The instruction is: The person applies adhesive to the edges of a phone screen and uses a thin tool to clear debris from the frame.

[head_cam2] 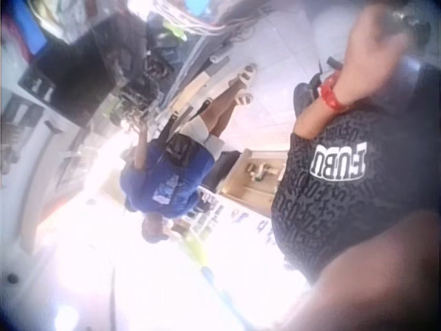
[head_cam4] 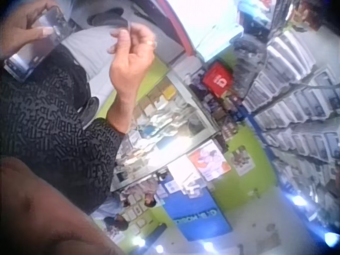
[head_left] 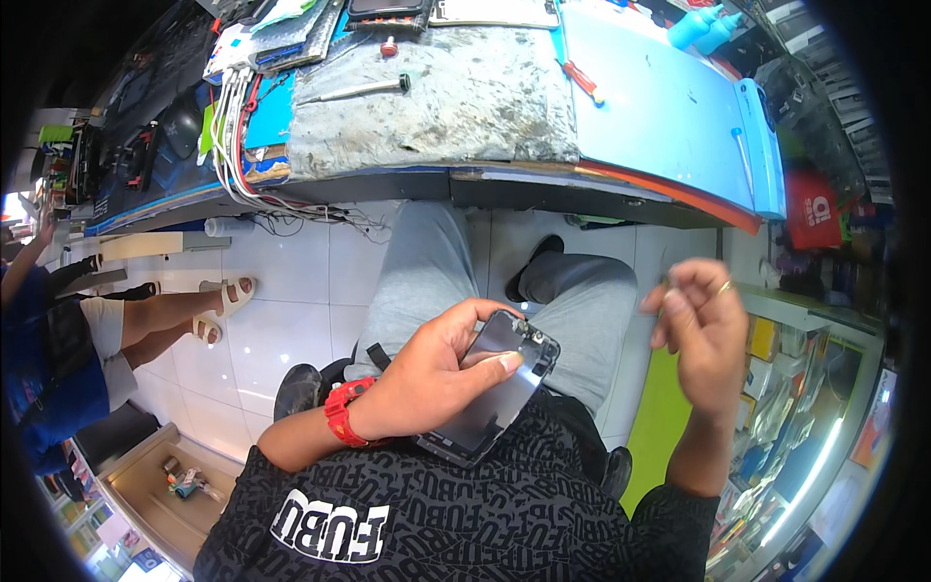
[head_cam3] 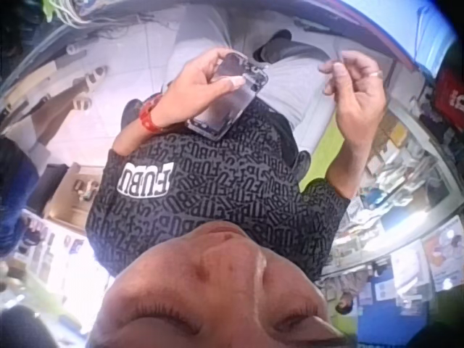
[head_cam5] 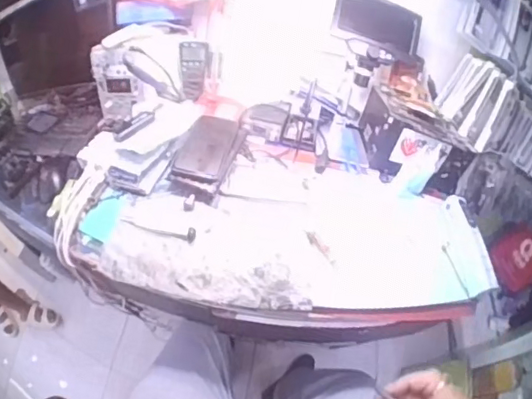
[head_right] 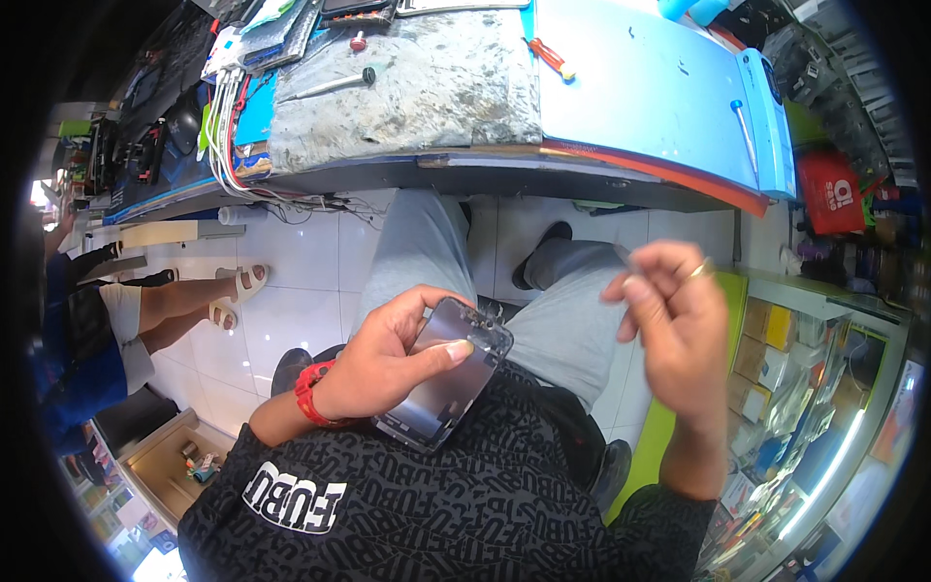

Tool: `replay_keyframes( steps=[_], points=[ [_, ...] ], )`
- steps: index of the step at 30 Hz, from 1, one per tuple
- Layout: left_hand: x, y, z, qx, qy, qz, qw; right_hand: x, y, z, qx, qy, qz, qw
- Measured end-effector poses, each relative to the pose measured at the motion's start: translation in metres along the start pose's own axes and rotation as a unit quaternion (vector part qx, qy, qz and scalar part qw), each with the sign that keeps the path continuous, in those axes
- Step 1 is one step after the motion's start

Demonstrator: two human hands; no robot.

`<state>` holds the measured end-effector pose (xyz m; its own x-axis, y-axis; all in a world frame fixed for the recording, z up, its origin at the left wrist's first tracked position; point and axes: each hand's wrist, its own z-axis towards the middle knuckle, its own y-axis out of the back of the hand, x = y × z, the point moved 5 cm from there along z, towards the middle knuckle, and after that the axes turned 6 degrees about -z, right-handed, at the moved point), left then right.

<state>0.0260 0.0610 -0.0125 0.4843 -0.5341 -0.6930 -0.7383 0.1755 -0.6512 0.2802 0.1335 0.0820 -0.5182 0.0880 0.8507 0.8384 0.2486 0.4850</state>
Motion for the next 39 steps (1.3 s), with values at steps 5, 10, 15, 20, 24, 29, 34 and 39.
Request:
replay_keyframes(
  steps=[5, 10, 15, 20, 24, 29, 34, 39],
  points=[
    [0.009, -0.011, -0.003, -0.024, -0.006, 0.016, 1.0, 0.014, -0.024, -0.028, 0.036, 0.153, -0.149, 0.976],
    [0.019, -0.022, -0.007, 0.007, -0.012, 0.013, 1.0, 0.012, -0.049, -0.035, 0.094, 0.148, -0.172, 0.969],
    [0.021, -0.02, -0.012, 0.021, -0.018, 0.081, 0.996, 0.006, -0.054, -0.046, 0.094, 0.214, -0.19, 0.954],
    [0.027, -0.017, -0.016, 0.002, -0.044, 0.11, 0.993, 0.016, -0.054, -0.057, 0.05, 0.296, -0.293, 0.908],
    [0.027, -0.018, -0.016, 0.004, -0.043, 0.108, 0.993, 0.017, -0.056, -0.059, 0.04, 0.34, -0.322, 0.882],
    [0.019, -0.022, -0.018, 0.02, 0.07, 0.095, 0.993, 0.015, -0.053, -0.059, 0.027, 0.321, -0.32, 0.891],
    [0.015, -0.023, -0.018, 0.024, 0.056, 0.128, 0.99, 0.015, -0.052, -0.059, 0.029, 0.335, -0.33, 0.882],
    [0.016, -0.023, -0.019, 0.024, 0.059, 0.13, 0.989, 0.016, -0.052, -0.059, 0.027, 0.339, -0.334, 0.879]
  ],
)
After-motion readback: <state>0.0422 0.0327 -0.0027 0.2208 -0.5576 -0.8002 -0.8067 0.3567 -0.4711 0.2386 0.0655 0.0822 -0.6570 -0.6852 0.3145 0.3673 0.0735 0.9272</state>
